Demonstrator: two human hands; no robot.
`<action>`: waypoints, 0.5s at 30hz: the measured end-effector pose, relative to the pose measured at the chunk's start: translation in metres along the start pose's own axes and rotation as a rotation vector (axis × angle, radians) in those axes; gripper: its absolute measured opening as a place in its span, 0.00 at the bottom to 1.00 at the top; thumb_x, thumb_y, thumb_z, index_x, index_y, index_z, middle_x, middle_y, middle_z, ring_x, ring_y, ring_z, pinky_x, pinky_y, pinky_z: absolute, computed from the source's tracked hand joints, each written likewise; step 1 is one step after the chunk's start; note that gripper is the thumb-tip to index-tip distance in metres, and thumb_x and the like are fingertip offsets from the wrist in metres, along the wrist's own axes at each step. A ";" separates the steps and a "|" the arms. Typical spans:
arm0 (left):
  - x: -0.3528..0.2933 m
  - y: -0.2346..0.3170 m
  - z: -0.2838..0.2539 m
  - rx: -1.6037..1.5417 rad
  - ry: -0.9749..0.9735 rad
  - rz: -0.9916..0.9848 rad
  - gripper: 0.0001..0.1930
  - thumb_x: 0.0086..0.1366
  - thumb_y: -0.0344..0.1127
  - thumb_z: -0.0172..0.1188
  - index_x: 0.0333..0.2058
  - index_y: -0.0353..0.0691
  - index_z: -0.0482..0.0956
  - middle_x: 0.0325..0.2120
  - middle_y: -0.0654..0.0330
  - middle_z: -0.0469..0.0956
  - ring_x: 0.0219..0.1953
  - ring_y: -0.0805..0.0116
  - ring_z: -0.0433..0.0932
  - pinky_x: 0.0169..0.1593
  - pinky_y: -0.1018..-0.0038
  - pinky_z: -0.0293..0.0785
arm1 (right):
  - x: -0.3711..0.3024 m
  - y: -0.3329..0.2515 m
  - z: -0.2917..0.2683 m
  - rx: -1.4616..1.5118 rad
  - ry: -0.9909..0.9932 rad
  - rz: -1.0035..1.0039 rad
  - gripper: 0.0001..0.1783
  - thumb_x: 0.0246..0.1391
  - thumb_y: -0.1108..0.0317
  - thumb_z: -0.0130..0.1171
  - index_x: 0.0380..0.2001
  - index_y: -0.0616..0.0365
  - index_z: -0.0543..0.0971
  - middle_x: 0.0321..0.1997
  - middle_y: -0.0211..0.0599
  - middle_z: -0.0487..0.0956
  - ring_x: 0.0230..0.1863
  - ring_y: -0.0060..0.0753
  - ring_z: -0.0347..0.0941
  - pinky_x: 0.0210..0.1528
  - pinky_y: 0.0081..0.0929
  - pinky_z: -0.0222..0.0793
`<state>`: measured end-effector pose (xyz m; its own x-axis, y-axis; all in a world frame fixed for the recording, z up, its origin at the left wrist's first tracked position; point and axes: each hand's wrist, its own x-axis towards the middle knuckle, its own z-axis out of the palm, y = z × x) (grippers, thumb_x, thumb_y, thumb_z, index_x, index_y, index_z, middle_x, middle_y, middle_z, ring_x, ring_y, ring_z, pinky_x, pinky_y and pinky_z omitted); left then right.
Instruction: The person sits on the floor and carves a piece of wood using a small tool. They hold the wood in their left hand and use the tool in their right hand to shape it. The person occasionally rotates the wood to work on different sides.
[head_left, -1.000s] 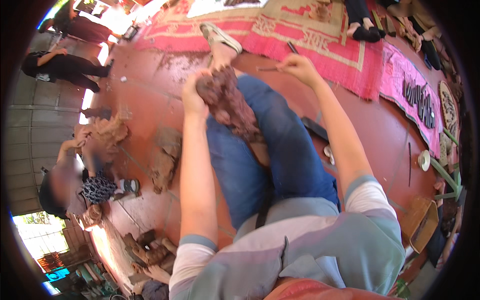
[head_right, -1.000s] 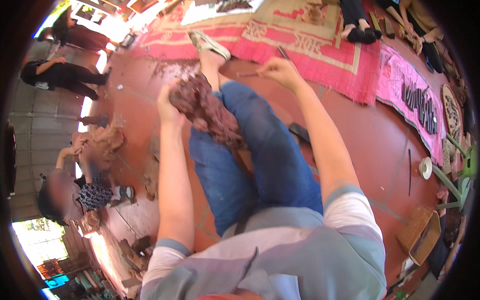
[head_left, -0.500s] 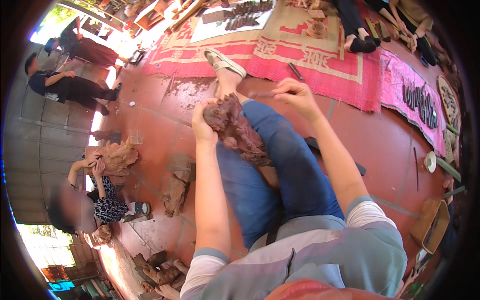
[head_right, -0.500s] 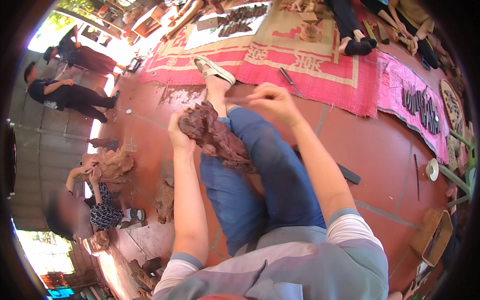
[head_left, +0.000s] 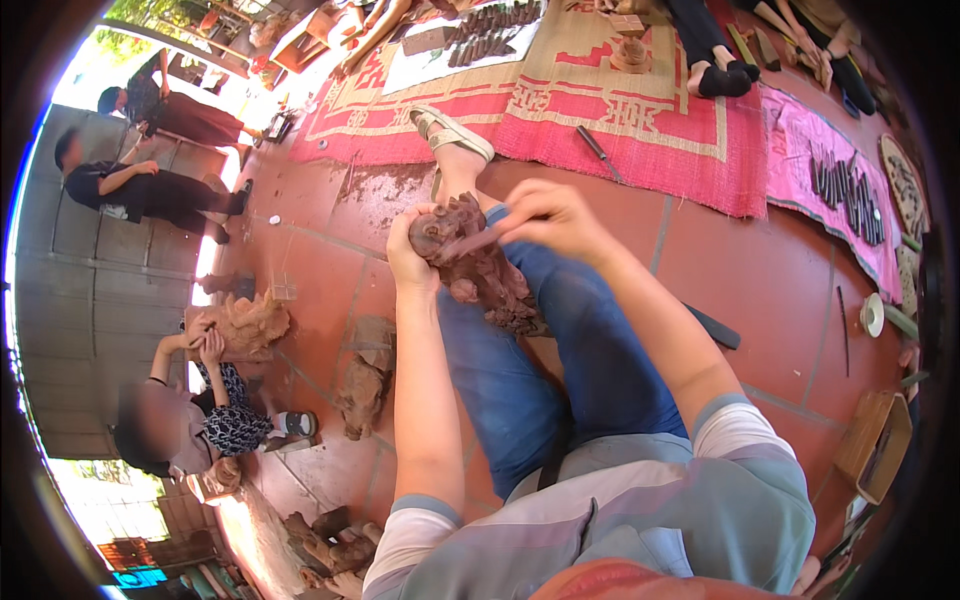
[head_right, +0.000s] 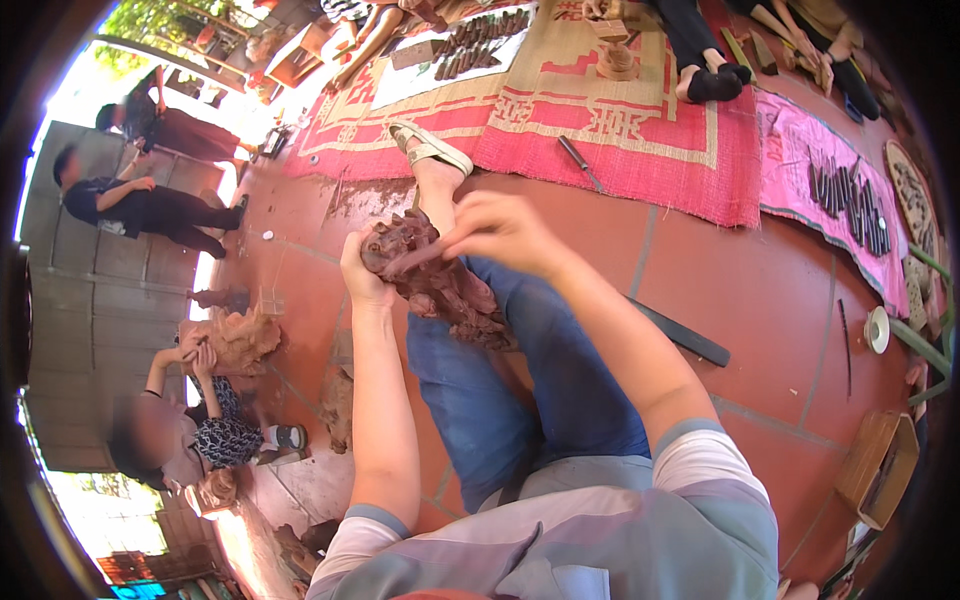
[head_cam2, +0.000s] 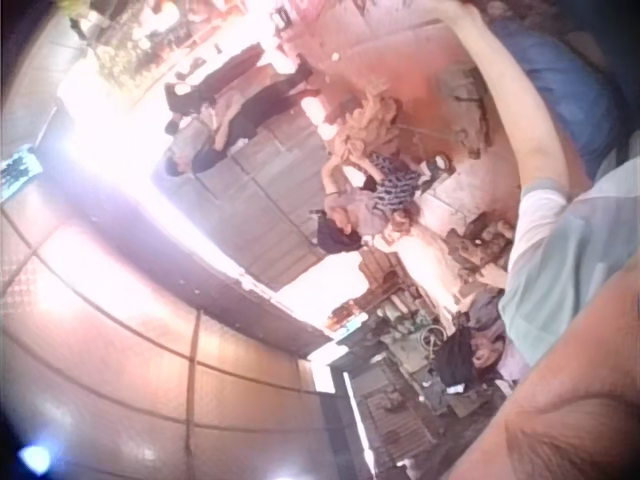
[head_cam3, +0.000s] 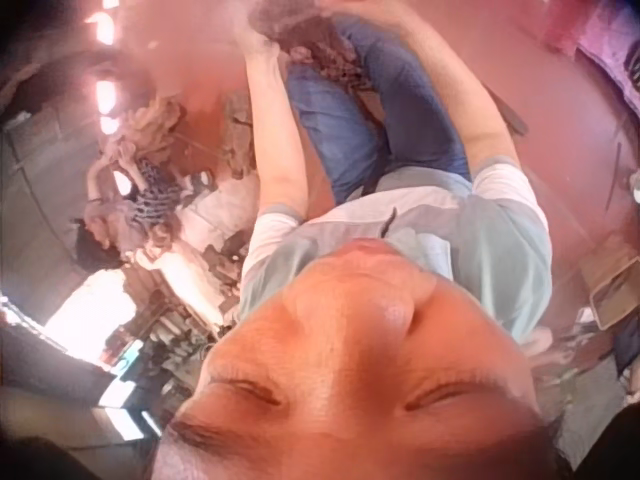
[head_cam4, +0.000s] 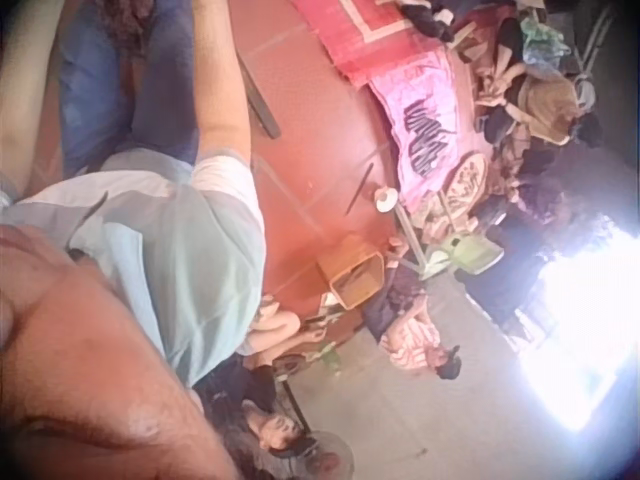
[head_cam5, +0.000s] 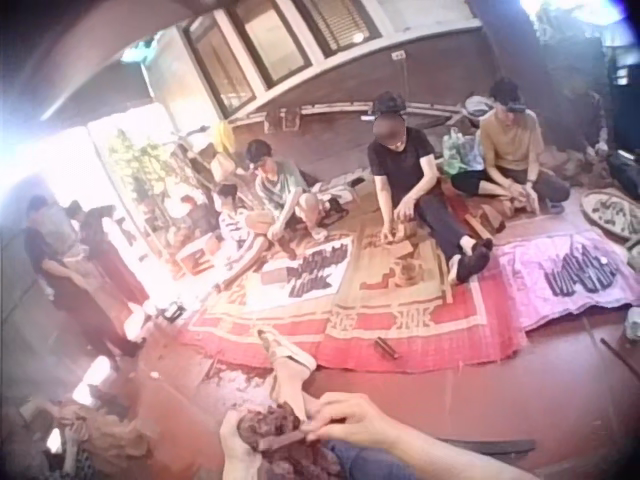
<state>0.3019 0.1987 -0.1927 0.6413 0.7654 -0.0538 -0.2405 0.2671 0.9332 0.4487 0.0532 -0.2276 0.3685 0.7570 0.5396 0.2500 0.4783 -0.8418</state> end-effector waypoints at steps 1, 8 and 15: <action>0.001 -0.002 0.000 0.003 0.015 0.007 0.16 0.60 0.42 0.44 0.29 0.36 0.75 0.28 0.59 0.76 0.31 0.71 0.75 0.38 0.76 0.71 | 0.005 -0.010 0.006 -0.064 -0.089 -0.036 0.07 0.39 0.78 0.65 0.27 0.62 0.81 0.30 0.32 0.74 0.33 0.24 0.71 0.35 0.21 0.66; 0.000 -0.007 -0.001 -0.059 0.035 0.086 0.15 0.60 0.42 0.45 0.29 0.37 0.76 0.28 0.59 0.76 0.32 0.71 0.75 0.38 0.75 0.70 | -0.022 0.109 -0.052 -0.090 0.301 0.224 0.05 0.42 0.76 0.65 0.26 0.61 0.80 0.29 0.28 0.75 0.29 0.17 0.69 0.28 0.15 0.62; 0.001 -0.006 0.005 0.062 -0.064 0.052 0.15 0.59 0.42 0.46 0.28 0.37 0.75 0.28 0.60 0.76 0.32 0.71 0.75 0.40 0.76 0.70 | -0.008 0.032 0.005 -0.019 0.182 0.053 0.05 0.39 0.80 0.64 0.25 0.63 0.81 0.27 0.27 0.71 0.29 0.17 0.67 0.30 0.16 0.62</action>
<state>0.3081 0.1952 -0.1960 0.6751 0.7375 0.0160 -0.2299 0.1898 0.9545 0.4494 0.0650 -0.2591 0.5374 0.6869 0.4893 0.2417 0.4303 -0.8697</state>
